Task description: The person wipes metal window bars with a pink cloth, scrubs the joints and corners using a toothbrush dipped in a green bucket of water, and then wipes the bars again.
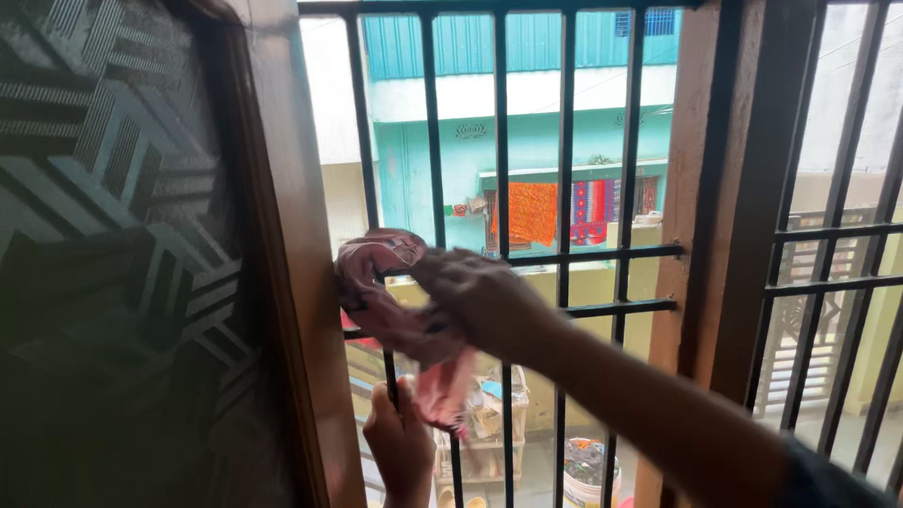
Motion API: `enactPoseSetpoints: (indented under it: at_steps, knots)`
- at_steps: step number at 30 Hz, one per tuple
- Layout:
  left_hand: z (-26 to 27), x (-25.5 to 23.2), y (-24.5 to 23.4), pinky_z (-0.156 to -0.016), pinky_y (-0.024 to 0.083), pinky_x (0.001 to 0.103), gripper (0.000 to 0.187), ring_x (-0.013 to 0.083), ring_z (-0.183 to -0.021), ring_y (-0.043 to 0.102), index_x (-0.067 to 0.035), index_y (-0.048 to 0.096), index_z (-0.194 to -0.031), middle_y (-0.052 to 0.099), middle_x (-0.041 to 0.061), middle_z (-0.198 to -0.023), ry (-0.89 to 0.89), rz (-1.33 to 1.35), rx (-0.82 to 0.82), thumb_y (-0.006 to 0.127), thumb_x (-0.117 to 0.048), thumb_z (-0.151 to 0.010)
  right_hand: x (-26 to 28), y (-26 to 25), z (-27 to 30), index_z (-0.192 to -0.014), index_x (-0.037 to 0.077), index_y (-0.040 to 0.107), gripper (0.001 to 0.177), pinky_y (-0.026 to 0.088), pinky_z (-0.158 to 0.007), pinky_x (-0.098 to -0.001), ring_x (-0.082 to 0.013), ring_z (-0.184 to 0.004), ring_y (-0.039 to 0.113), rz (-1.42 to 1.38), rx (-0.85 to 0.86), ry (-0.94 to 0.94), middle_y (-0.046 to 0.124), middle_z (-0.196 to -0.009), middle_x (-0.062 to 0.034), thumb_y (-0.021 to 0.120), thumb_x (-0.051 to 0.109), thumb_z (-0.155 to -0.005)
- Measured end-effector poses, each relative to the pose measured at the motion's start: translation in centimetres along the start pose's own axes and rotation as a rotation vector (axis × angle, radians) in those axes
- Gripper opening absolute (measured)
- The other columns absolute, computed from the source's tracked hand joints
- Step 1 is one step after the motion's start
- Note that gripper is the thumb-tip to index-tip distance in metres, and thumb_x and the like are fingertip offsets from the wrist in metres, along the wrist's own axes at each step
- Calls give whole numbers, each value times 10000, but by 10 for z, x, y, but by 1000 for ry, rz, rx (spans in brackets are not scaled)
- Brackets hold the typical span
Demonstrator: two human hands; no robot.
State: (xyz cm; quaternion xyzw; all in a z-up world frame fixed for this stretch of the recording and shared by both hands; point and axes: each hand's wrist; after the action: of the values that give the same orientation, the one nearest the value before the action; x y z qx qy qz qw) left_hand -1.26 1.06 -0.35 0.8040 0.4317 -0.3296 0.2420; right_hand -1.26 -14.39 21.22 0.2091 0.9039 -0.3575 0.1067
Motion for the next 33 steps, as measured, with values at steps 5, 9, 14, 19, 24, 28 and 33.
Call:
enactPoseSetpoints:
  at_steps: [5, 9, 14, 19, 24, 28, 33]
  knots:
    - [-5, -15, -10, -426, 431, 393, 362, 214, -433, 580, -36, 511, -787, 538, 97, -516, -22, -33, 22, 519, -298, -1036, -44, -70, 27, -1057, 61, 766, 195, 544, -985, -413, -303, -1159, 670, -279, 591, 303, 688, -1255, -201, 730, 127, -877]
    - [-6, -15, -13, -421, 416, 373, 380, 197, -439, 571, -26, 501, -791, 540, 84, -521, 79, -54, -36, 514, -309, -1044, -114, -127, 35, -1103, -47, 737, 208, 563, -957, -411, -282, -1051, 692, -1210, 821, 150, 720, -1094, -185, 680, 51, -928]
    - [-6, -14, -13, -389, 442, 365, 354, 201, -423, 598, -47, 506, -787, 545, 83, -505, -37, -62, 12, 494, -306, -1028, -154, -108, 24, -1134, -10, 706, 309, 556, -901, -400, -256, -1024, 685, -874, 233, 755, 725, -1078, -156, 719, 158, -875]
    - [-6, -2, -10, -571, 534, 377, 205, 243, -632, 667, 24, 566, -1024, 630, 116, -720, 186, 8, -26, 513, -164, -962, -77, -15, -39, -1166, 26, 676, 427, 550, -845, -389, -229, -996, 679, -751, -253, 571, 729, -1063, -128, 759, 265, -823]
    - [-7, 3, -5, -845, 598, 367, 609, 265, -806, 705, 13, 481, -1470, 656, 143, -918, 236, 282, -2, 559, -118, -881, 44, 33, -62, -1297, -34, 610, 570, 441, -1098, -488, -360, -1293, 551, -12, -374, -20, 625, -1285, -183, 772, 249, -829]
    - [0, -4, 0, -797, 581, 368, 520, 258, -765, 695, 7, 492, -1393, 648, 136, -873, 134, 320, 13, 557, -139, -899, 58, 57, -41, -1360, 1, 627, 483, 476, -1107, -473, -356, -1336, 548, 210, -459, 4, 621, -1383, -176, 695, 80, -888]
    - [-5, -22, 1, -737, 560, 369, 413, 251, -715, 683, -1, 505, -1297, 637, 128, -817, 148, 278, -8, 554, -165, -921, 17, 52, -22, -1347, 102, 640, 478, 550, -1051, -381, -280, -1336, 613, -16, -364, 7, 661, -1405, -108, 759, 26, -891]
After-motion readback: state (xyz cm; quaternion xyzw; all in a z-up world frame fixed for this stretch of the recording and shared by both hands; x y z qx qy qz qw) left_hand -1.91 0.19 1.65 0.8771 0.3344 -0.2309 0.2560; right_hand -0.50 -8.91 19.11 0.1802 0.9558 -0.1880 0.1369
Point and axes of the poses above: each hand's wrist, its own z-axis away from the middle knuckle, its own y-axis out of the palm, x = y × z
